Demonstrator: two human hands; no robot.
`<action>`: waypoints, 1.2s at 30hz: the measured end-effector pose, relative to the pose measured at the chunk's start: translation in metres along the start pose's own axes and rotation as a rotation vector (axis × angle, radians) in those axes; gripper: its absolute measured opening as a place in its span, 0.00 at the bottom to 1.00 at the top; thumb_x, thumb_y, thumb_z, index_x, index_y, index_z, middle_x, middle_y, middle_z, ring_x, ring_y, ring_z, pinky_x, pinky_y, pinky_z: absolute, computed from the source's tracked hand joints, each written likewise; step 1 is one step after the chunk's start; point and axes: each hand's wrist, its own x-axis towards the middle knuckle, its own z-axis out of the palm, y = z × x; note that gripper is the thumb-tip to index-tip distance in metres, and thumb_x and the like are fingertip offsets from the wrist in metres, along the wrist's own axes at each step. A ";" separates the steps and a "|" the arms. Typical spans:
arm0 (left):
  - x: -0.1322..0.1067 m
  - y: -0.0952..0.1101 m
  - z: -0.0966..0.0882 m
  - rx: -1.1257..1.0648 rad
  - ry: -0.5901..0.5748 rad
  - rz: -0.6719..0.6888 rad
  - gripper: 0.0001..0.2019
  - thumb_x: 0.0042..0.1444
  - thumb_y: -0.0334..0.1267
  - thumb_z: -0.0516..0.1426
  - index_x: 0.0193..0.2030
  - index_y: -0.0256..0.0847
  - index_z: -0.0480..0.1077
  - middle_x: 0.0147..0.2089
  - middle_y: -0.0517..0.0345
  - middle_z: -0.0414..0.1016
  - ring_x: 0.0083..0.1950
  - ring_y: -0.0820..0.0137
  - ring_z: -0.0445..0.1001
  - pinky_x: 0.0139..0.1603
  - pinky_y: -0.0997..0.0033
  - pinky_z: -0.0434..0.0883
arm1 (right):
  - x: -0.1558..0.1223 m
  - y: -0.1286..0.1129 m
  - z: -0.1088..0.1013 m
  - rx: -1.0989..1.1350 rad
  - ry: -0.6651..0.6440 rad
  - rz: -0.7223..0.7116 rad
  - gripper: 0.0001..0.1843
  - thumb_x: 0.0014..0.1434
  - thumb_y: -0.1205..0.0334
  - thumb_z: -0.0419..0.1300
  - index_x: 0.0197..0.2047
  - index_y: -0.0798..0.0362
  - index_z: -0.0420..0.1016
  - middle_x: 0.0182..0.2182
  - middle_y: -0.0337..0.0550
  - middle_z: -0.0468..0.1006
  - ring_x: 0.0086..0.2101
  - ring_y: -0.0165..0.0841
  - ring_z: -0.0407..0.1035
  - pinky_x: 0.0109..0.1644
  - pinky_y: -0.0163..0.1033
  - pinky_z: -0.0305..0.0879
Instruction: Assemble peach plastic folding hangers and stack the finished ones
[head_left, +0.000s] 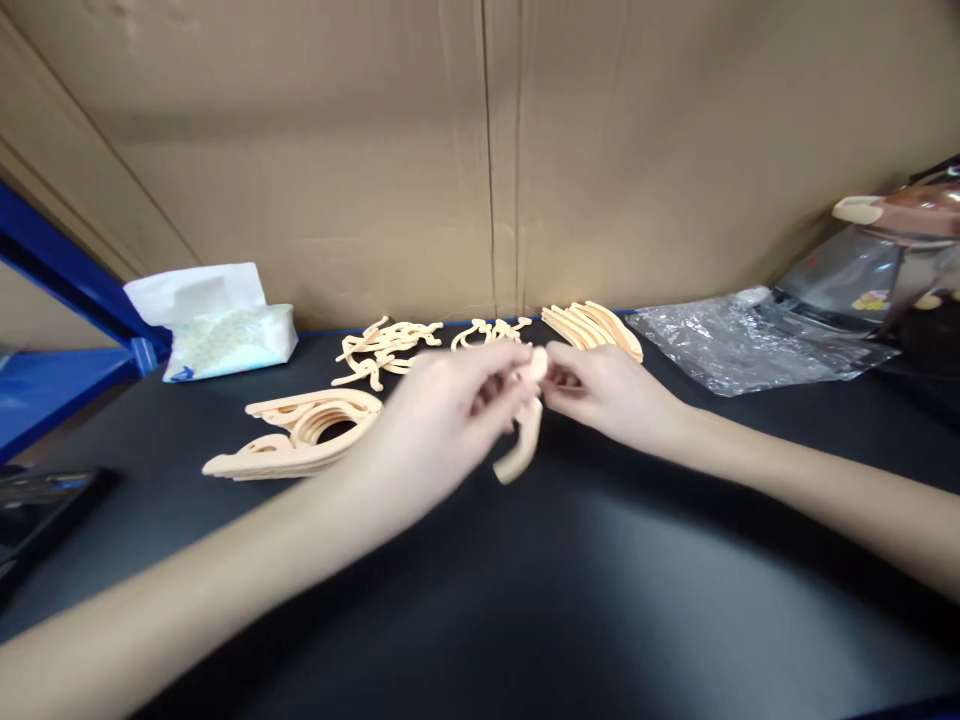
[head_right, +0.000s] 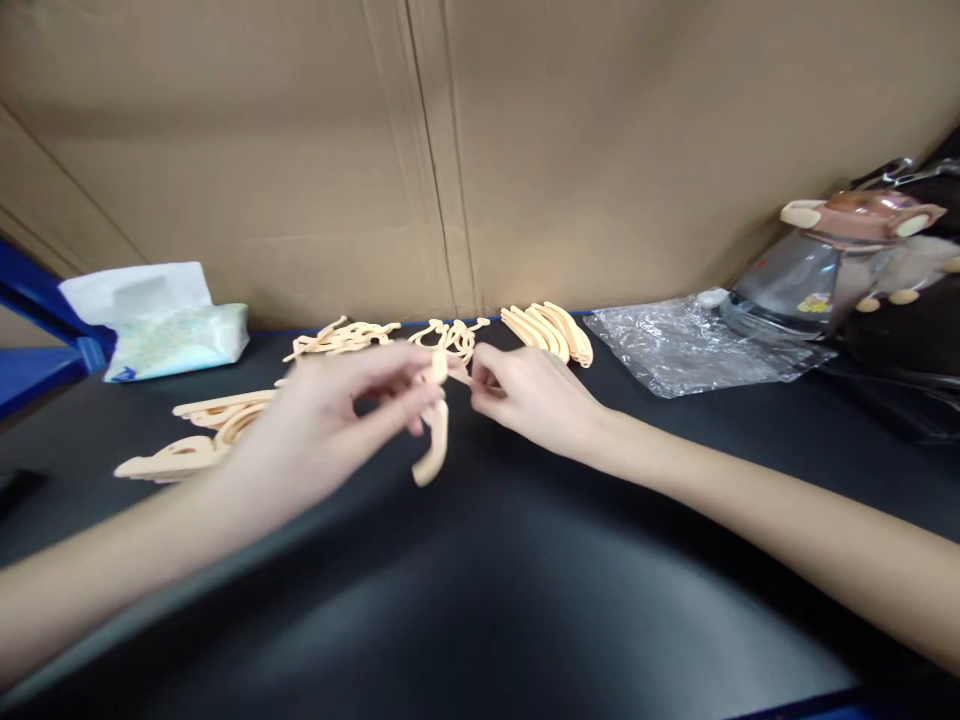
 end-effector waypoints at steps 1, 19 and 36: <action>-0.007 0.002 0.012 -0.289 -0.070 -0.128 0.07 0.61 0.39 0.53 0.42 0.43 0.69 0.32 0.62 0.75 0.28 0.71 0.73 0.31 0.71 0.69 | -0.010 0.000 -0.002 -0.049 -0.032 -0.016 0.03 0.59 0.67 0.56 0.33 0.52 0.64 0.25 0.36 0.73 0.25 0.29 0.67 0.29 0.33 0.53; -0.043 -0.037 0.039 0.241 -0.033 -0.097 0.07 0.63 0.43 0.53 0.36 0.46 0.70 0.31 0.61 0.73 0.37 0.65 0.69 0.34 0.66 0.65 | -0.055 -0.010 0.000 0.021 -0.189 -0.051 0.02 0.64 0.66 0.54 0.39 0.50 0.67 0.30 0.35 0.71 0.28 0.27 0.65 0.31 0.32 0.58; -0.048 -0.037 0.044 0.365 -0.072 0.131 0.20 0.69 0.37 0.44 0.66 0.40 0.54 0.67 0.48 0.59 0.70 0.59 0.53 0.65 0.52 0.60 | -0.058 -0.017 0.003 0.182 -0.235 -0.178 0.12 0.67 0.54 0.56 0.46 0.52 0.74 0.33 0.37 0.73 0.34 0.28 0.68 0.40 0.34 0.62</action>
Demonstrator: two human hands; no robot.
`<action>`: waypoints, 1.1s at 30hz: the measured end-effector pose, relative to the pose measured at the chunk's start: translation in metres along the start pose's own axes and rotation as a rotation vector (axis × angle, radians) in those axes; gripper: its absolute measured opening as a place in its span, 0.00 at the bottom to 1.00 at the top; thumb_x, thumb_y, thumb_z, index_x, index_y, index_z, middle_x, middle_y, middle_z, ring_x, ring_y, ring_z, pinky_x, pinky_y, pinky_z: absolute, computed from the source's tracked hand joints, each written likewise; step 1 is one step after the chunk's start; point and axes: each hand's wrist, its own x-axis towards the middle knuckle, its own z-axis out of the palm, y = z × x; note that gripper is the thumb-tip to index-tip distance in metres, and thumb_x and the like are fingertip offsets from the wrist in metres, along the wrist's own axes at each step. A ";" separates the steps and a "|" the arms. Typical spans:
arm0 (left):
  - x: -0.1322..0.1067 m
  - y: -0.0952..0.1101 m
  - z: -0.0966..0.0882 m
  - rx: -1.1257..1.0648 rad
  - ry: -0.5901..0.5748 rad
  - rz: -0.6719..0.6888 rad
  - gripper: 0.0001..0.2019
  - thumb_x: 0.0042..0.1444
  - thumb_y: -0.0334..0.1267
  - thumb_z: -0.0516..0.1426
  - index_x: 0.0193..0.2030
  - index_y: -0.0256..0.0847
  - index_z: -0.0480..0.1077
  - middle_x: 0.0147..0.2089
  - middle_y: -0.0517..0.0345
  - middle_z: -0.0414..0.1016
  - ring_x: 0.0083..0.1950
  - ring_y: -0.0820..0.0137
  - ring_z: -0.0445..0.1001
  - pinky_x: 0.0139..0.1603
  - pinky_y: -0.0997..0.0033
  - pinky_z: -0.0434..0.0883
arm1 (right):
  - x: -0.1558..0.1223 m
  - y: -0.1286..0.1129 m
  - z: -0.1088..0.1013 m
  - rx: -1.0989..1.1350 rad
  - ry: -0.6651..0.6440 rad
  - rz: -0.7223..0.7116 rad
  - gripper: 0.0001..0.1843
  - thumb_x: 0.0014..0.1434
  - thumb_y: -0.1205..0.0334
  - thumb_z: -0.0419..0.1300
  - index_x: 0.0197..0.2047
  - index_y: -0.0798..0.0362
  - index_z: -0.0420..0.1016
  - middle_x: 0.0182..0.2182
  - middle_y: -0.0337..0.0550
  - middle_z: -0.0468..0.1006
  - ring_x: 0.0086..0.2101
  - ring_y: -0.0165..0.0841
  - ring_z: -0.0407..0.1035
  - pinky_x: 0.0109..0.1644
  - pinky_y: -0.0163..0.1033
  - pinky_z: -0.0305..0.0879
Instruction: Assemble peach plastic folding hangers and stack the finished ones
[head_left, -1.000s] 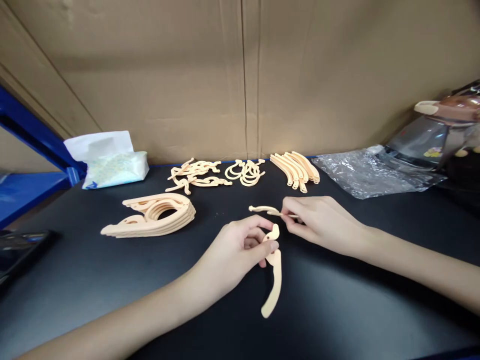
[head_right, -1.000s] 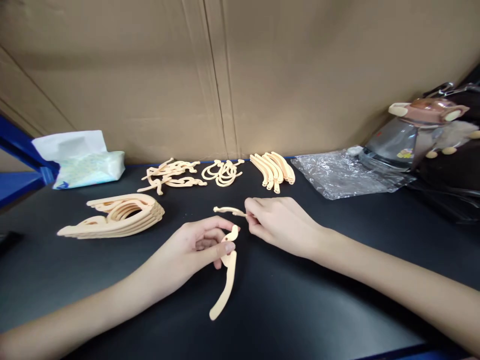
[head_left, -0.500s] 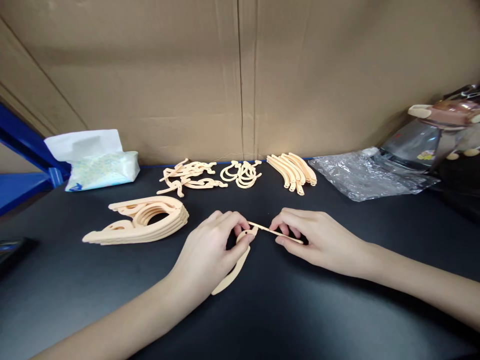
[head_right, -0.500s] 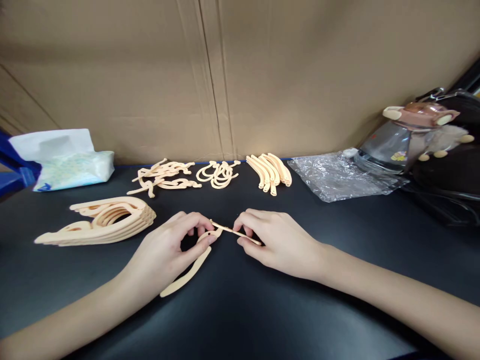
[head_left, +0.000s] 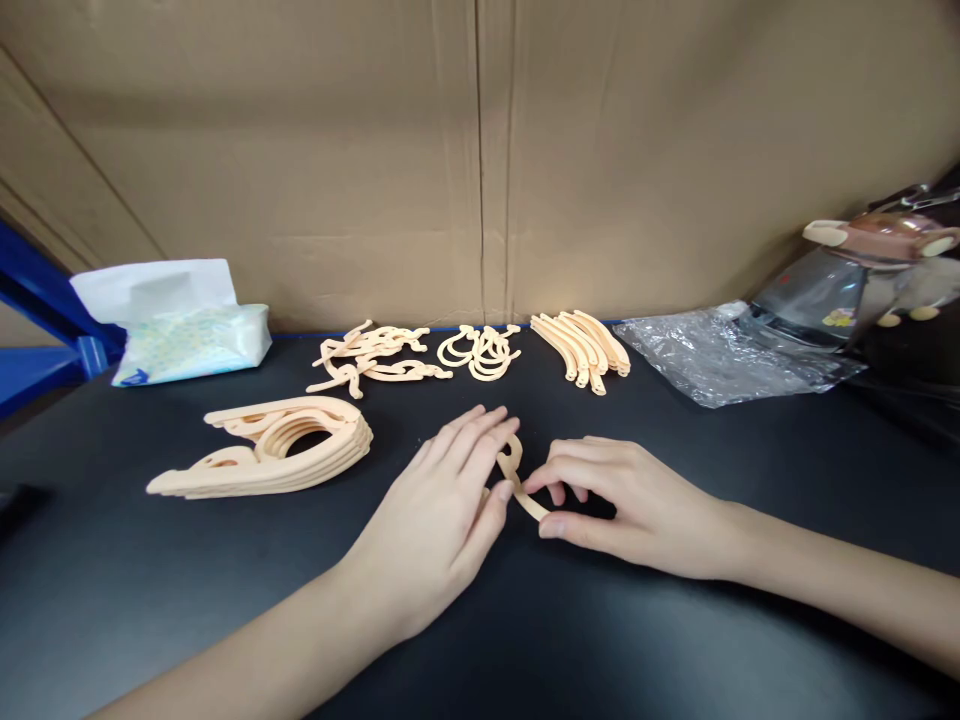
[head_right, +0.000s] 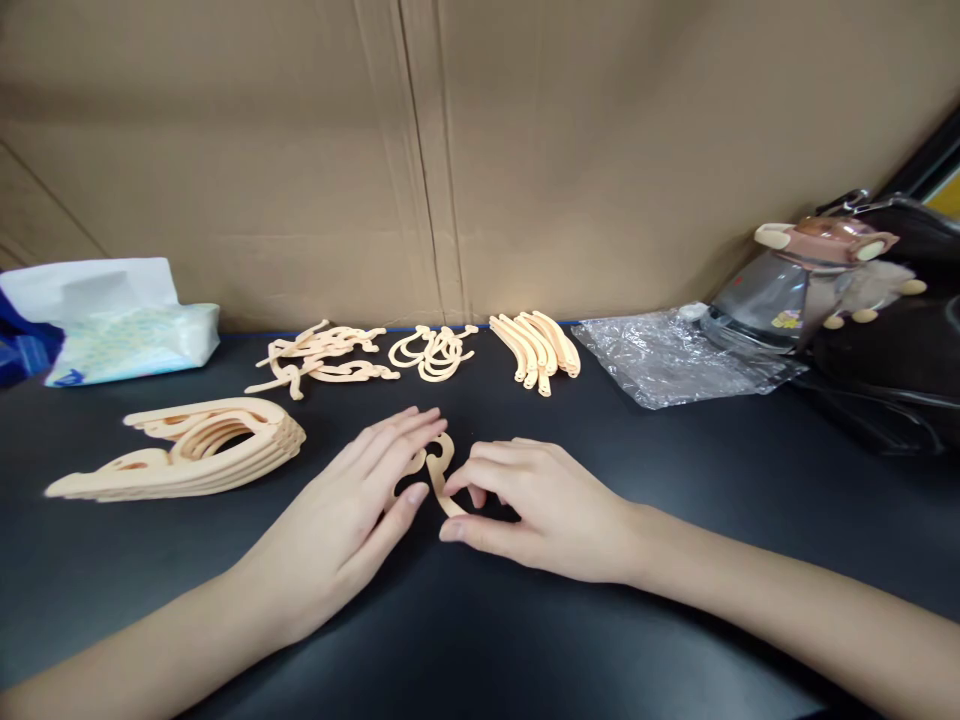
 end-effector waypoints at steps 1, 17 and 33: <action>0.000 0.001 0.000 -0.001 -0.020 0.023 0.19 0.69 0.39 0.44 0.65 0.41 0.56 0.67 0.48 0.60 0.70 0.58 0.52 0.66 0.52 0.60 | 0.001 0.001 -0.001 -0.003 0.032 -0.011 0.11 0.67 0.56 0.55 0.45 0.53 0.74 0.32 0.37 0.74 0.33 0.28 0.68 0.41 0.34 0.62; 0.000 0.006 0.000 0.001 -0.048 0.027 0.07 0.68 0.36 0.47 0.45 0.40 0.65 0.45 0.51 0.68 0.47 0.57 0.64 0.46 0.54 0.65 | 0.131 0.051 -0.028 -0.559 0.116 0.118 0.10 0.61 0.64 0.57 0.34 0.55 0.80 0.36 0.47 0.77 0.34 0.35 0.69 0.33 0.36 0.52; 0.000 0.004 -0.001 0.067 0.016 0.049 0.07 0.68 0.34 0.46 0.45 0.39 0.65 0.42 0.52 0.69 0.45 0.58 0.66 0.45 0.54 0.66 | 0.118 0.038 -0.037 -0.319 0.213 0.320 0.11 0.58 0.61 0.58 0.30 0.55 0.80 0.20 0.36 0.70 0.22 0.27 0.60 0.28 0.36 0.49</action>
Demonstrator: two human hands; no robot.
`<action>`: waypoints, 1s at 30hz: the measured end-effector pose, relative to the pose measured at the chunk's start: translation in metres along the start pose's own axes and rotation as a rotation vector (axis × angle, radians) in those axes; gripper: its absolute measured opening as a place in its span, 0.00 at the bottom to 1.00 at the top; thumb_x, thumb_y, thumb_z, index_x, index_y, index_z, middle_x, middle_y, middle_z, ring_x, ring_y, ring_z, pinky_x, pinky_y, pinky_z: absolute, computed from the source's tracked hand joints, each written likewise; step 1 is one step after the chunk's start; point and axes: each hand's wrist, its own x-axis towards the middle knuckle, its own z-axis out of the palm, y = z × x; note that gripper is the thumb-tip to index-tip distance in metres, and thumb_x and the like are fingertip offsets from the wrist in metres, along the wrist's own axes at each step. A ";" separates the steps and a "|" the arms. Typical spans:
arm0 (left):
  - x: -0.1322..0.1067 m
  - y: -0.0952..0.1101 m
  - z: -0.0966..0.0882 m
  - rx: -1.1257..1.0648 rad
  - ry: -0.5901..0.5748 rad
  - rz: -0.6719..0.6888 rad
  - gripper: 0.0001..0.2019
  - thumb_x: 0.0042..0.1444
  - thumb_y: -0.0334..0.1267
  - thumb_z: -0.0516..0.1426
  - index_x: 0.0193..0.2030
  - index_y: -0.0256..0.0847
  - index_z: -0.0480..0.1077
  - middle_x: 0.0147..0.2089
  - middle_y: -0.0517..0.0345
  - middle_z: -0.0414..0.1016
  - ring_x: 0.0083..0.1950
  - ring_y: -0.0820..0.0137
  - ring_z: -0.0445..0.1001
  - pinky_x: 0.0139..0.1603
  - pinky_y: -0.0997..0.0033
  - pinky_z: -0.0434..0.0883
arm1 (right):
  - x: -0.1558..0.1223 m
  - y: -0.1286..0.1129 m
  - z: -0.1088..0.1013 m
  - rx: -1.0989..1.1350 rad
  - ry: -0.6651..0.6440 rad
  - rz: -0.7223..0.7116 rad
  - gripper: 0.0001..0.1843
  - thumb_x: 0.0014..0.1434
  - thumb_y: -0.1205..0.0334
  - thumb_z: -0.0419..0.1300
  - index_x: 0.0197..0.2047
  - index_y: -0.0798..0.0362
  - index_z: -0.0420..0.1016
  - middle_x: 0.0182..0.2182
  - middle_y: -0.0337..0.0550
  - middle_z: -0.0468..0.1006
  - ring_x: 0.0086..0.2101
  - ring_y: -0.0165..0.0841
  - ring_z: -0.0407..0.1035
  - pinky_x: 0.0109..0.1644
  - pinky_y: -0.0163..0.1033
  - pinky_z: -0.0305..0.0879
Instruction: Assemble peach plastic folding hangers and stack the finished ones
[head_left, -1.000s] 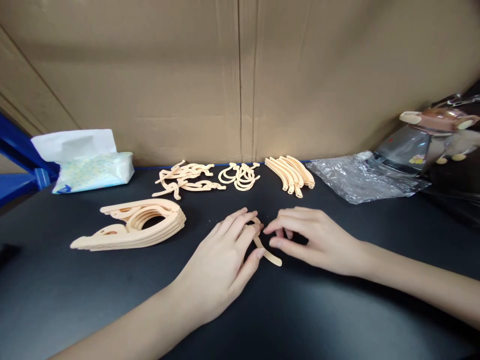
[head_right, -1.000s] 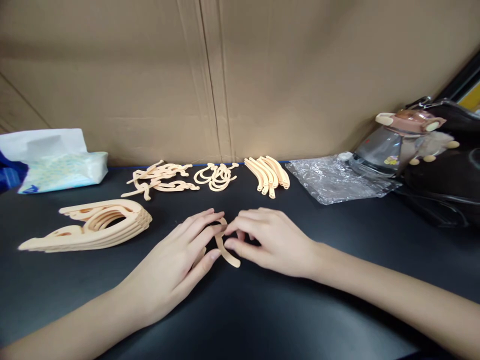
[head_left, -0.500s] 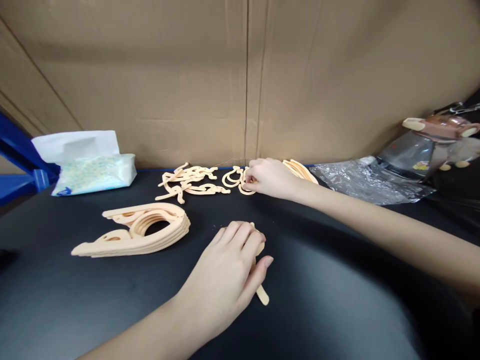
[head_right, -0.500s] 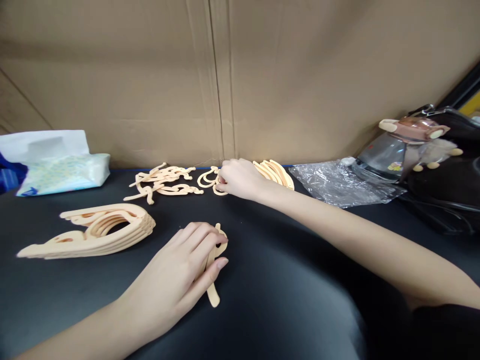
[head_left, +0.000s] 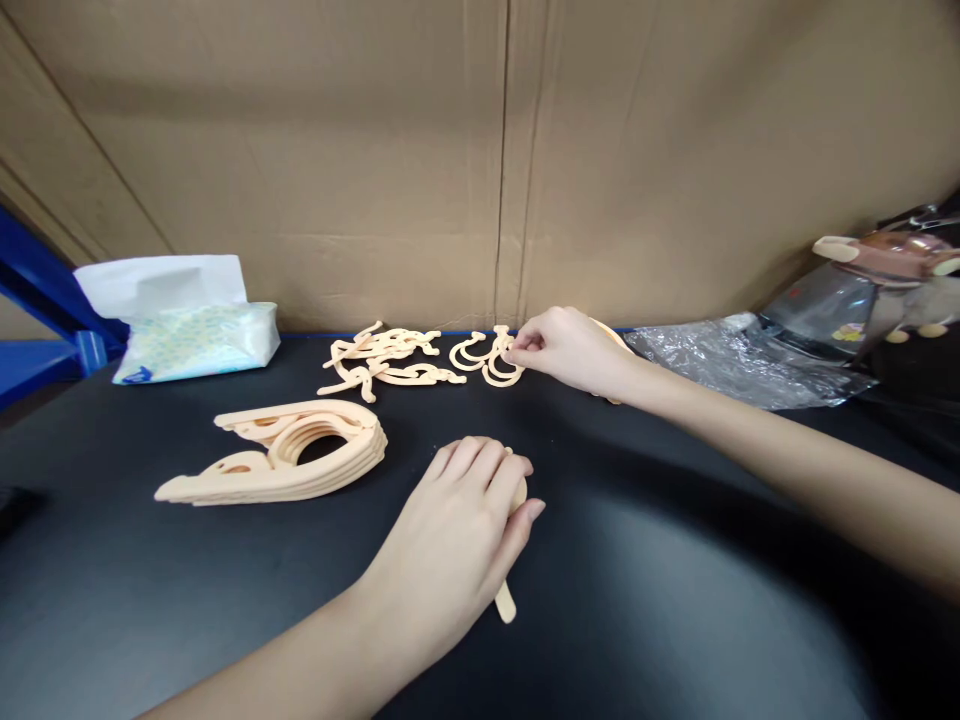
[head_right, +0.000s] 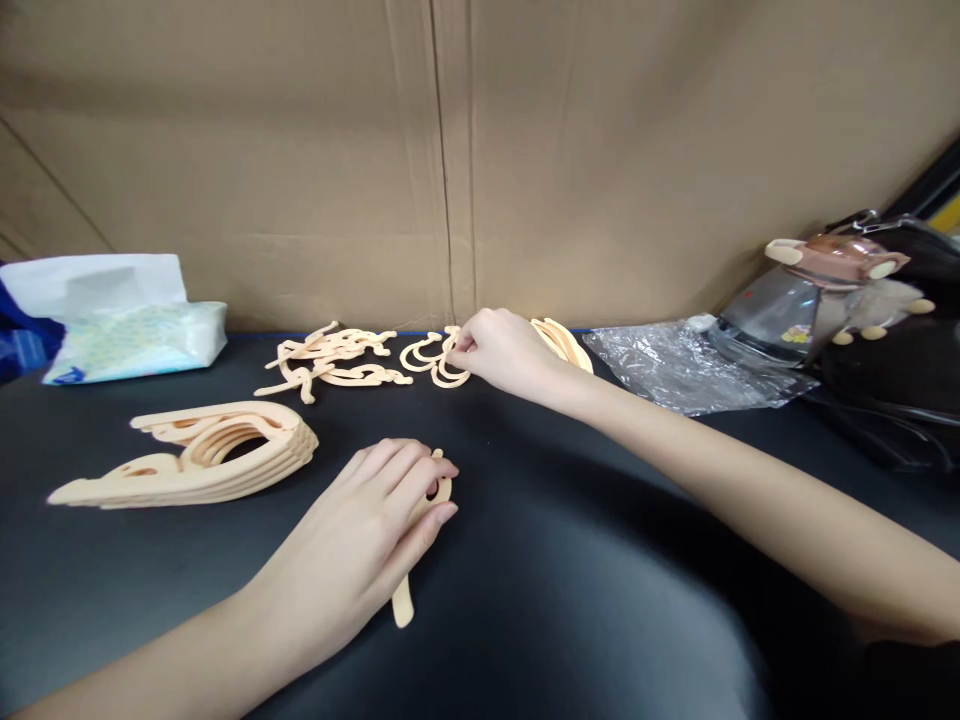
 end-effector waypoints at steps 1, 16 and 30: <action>0.000 -0.001 0.001 0.003 0.017 -0.008 0.07 0.68 0.34 0.46 0.46 0.39 0.64 0.43 0.52 0.70 0.46 0.58 0.67 0.46 0.54 0.67 | -0.007 0.000 -0.004 0.014 0.009 -0.012 0.10 0.58 0.61 0.59 0.30 0.56 0.80 0.21 0.36 0.71 0.23 0.27 0.61 0.28 0.36 0.50; -0.004 -0.007 0.003 -0.217 0.139 -0.141 0.28 0.69 0.46 0.44 0.71 0.43 0.38 0.71 0.45 0.50 0.72 0.56 0.48 0.69 0.45 0.57 | -0.123 -0.014 0.013 0.096 0.016 -0.481 0.11 0.66 0.64 0.58 0.34 0.57 0.77 0.26 0.38 0.72 0.29 0.30 0.62 0.38 0.38 0.53; -0.003 -0.027 0.011 -0.219 0.020 0.055 0.22 0.58 0.22 0.45 0.53 0.45 0.69 0.59 0.55 0.71 0.64 0.64 0.64 0.62 0.57 0.67 | -0.127 -0.010 0.019 0.058 0.042 -0.619 0.13 0.68 0.61 0.55 0.38 0.56 0.79 0.28 0.39 0.76 0.31 0.31 0.64 0.39 0.39 0.56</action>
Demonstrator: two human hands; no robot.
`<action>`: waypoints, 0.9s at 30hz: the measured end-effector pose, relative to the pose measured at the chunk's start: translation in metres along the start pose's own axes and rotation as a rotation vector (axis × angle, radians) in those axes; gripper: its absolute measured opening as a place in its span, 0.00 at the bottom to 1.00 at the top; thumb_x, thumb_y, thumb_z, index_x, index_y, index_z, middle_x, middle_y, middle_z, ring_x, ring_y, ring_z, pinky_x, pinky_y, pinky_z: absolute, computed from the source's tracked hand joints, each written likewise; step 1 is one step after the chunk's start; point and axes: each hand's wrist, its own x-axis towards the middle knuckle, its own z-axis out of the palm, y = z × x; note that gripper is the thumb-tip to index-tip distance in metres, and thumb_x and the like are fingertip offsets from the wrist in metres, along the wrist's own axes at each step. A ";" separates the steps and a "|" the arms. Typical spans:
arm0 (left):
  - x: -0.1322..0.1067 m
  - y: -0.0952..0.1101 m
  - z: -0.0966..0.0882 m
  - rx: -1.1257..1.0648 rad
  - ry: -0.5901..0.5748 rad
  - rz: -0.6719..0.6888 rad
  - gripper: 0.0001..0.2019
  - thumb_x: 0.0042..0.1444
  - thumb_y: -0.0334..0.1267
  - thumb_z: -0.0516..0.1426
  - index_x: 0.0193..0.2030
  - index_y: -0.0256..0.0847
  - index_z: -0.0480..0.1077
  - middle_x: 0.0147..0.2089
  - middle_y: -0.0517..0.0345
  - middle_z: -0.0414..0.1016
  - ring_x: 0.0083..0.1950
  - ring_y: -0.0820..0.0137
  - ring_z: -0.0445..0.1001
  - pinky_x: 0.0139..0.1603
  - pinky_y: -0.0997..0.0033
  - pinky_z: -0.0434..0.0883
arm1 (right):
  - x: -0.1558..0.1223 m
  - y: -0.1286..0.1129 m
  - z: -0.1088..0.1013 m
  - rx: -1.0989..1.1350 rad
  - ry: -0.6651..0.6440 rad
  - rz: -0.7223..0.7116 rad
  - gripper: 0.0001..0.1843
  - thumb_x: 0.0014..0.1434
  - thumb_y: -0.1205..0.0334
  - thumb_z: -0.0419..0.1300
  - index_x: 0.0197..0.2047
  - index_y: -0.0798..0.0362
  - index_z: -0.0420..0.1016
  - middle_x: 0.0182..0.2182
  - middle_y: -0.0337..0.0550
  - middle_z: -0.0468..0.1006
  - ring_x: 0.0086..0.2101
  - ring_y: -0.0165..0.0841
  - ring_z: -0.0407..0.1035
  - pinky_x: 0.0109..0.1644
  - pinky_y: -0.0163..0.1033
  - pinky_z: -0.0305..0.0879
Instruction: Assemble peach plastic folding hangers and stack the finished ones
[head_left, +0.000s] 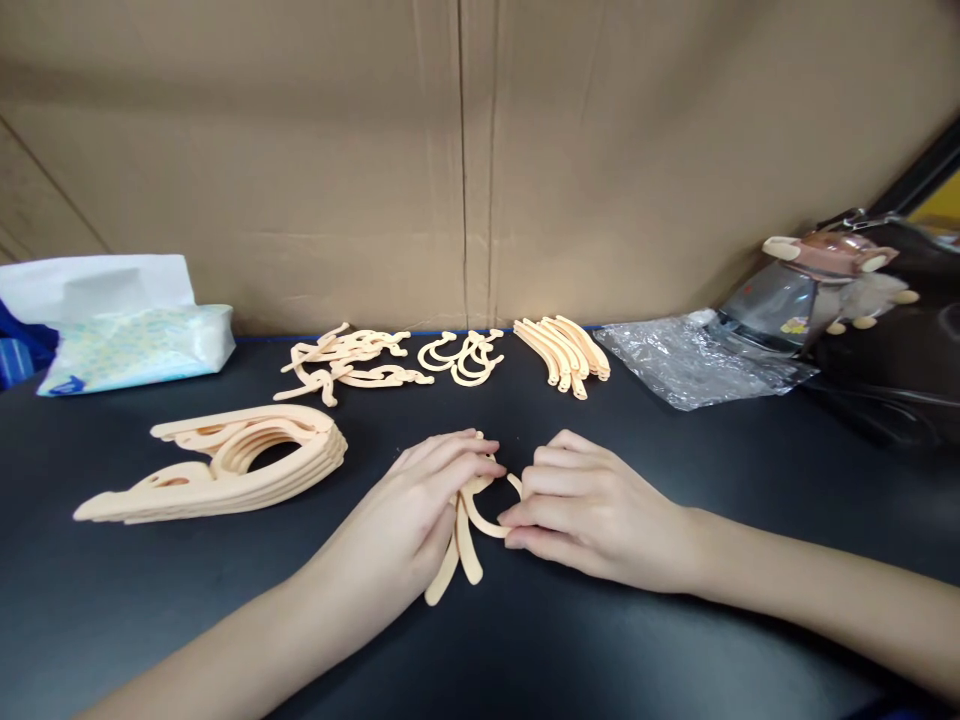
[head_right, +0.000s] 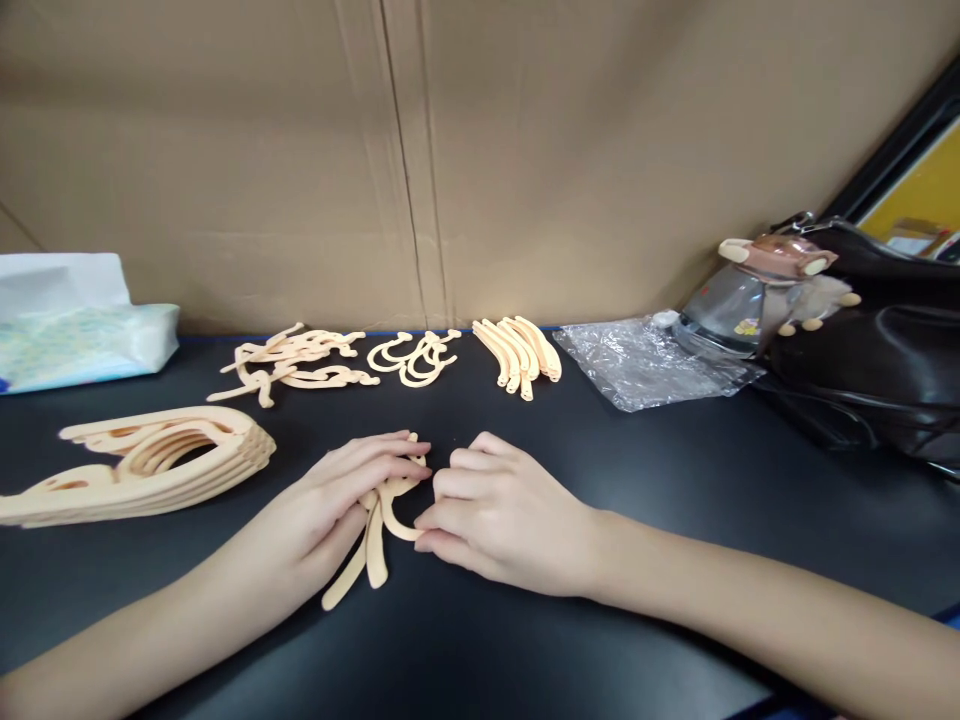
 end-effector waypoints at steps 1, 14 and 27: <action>0.001 0.002 -0.001 0.039 -0.009 0.015 0.21 0.59 0.23 0.45 0.53 0.44 0.68 0.58 0.53 0.72 0.64 0.63 0.65 0.61 0.57 0.67 | 0.000 0.000 0.000 0.000 0.011 -0.008 0.13 0.67 0.60 0.56 0.38 0.56 0.79 0.28 0.39 0.76 0.30 0.30 0.64 0.39 0.39 0.56; -0.002 0.007 0.002 0.188 -0.019 0.038 0.24 0.58 0.20 0.44 0.56 0.43 0.64 0.56 0.50 0.67 0.59 0.61 0.64 0.55 0.60 0.69 | 0.017 0.101 -0.063 -0.424 0.035 0.598 0.12 0.65 0.58 0.55 0.43 0.54 0.77 0.35 0.44 0.78 0.38 0.36 0.70 0.40 0.38 0.57; -0.001 0.009 0.000 0.169 -0.036 0.013 0.19 0.63 0.24 0.44 0.56 0.42 0.65 0.57 0.50 0.66 0.60 0.60 0.63 0.56 0.58 0.69 | 0.061 0.140 -0.047 -0.452 -0.289 0.892 0.21 0.59 0.45 0.57 0.36 0.55 0.78 0.31 0.48 0.78 0.32 0.38 0.71 0.30 0.38 0.56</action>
